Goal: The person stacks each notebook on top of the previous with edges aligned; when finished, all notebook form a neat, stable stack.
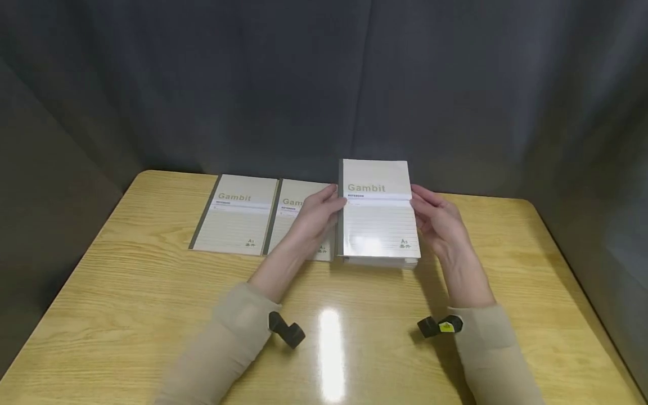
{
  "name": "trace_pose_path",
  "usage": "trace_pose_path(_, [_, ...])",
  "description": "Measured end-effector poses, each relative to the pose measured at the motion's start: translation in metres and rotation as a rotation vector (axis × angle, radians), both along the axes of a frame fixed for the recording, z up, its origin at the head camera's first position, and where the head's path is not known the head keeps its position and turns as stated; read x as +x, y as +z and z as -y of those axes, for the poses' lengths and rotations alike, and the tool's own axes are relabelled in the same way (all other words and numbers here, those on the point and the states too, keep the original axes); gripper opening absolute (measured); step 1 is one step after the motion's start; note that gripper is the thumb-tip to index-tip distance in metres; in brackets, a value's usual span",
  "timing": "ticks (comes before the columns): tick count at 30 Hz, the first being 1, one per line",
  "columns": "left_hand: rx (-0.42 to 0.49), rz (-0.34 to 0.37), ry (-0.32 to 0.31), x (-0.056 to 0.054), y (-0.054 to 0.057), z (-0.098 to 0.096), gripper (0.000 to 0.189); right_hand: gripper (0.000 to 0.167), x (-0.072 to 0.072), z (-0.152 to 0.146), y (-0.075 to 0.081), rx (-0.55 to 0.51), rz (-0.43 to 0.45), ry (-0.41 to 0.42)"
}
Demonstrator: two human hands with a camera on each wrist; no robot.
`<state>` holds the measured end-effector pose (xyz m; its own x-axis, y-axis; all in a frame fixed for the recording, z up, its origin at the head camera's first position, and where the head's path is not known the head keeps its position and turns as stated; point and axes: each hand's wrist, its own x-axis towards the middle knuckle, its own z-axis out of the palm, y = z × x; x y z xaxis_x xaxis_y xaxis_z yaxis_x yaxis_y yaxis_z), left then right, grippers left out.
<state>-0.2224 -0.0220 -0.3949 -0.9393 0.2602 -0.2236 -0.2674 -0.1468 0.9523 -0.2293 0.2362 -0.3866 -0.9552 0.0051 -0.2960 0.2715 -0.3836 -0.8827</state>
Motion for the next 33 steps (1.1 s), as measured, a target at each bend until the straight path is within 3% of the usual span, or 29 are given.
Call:
trace_pose_path(6, [0.048,0.031,0.047,-0.005,-0.013,-0.010,0.066,0.058,-0.008,-0.010,-0.021,-0.100,0.044,0.007])
trace_pose_path(9, [0.062,0.030,0.063,-0.005,-0.019,-0.013,0.064,0.056,-0.010,-0.010,-0.025,-0.070,0.043,0.020])
trace_pose_path(20, [0.132,0.000,0.083,-0.004,-0.033,-0.028,0.062,0.051,-0.008,-0.014,-0.029,0.084,0.114,0.046])
trace_pose_path(33, [0.170,0.026,0.051,-0.010,-0.043,-0.024,0.059,0.056,-0.012,-0.019,-0.028,0.096,0.096,0.101])
